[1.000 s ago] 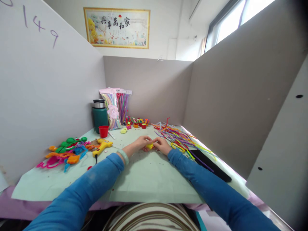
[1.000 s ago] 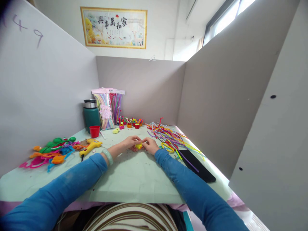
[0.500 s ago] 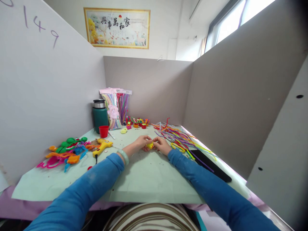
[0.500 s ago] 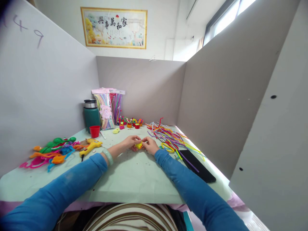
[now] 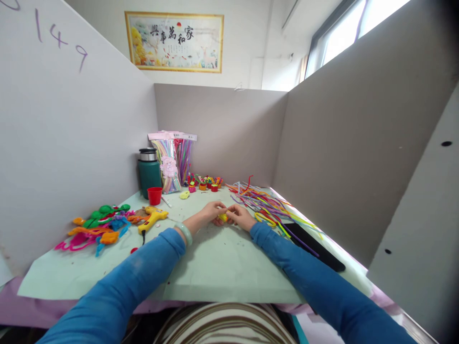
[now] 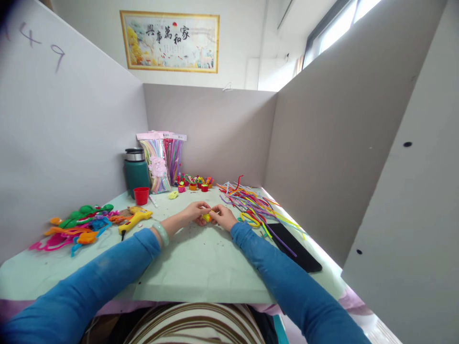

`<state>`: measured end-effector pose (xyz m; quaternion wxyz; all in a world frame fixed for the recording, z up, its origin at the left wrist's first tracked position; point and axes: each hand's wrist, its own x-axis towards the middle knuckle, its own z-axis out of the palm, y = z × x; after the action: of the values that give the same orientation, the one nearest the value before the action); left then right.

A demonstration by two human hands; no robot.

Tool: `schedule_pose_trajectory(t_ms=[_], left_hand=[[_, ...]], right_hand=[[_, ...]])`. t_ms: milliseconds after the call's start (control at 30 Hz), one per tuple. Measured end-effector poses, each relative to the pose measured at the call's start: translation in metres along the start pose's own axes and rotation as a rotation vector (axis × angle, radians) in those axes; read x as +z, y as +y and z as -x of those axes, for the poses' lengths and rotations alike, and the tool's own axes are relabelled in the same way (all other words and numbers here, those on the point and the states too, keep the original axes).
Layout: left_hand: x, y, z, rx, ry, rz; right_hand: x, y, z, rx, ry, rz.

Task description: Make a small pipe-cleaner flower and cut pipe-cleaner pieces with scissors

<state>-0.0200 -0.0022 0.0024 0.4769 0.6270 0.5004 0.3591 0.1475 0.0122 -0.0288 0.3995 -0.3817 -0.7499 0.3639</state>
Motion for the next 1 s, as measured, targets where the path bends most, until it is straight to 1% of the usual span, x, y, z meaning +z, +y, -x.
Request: schedule_pose_trajectory(t_ms=[333,567,767,867,1000], left_hand=[[0.001,0.000,0.002,-0.029,0.002,0.028],[0.001,0.006,0.005,-0.044,0.017,0.056],[0.000,0.002,0.002,-0.058,0.001,0.036],[0.000,0.000,0.001,-0.047,-0.026,0.034],[-0.001,0.003,0.002,-0.046,-0.082,0.117]], right_hand=[[0.001,0.002,0.002,-0.108,0.017,0.157],[0.000,-0.001,0.003,-0.153,0.011,0.253],[0.002,-0.008,0.006,-0.143,0.027,0.307],[0.000,-0.007,0.006,-0.137,0.040,0.311],[-0.002,-0.001,0.002,-0.107,0.041,0.217]])
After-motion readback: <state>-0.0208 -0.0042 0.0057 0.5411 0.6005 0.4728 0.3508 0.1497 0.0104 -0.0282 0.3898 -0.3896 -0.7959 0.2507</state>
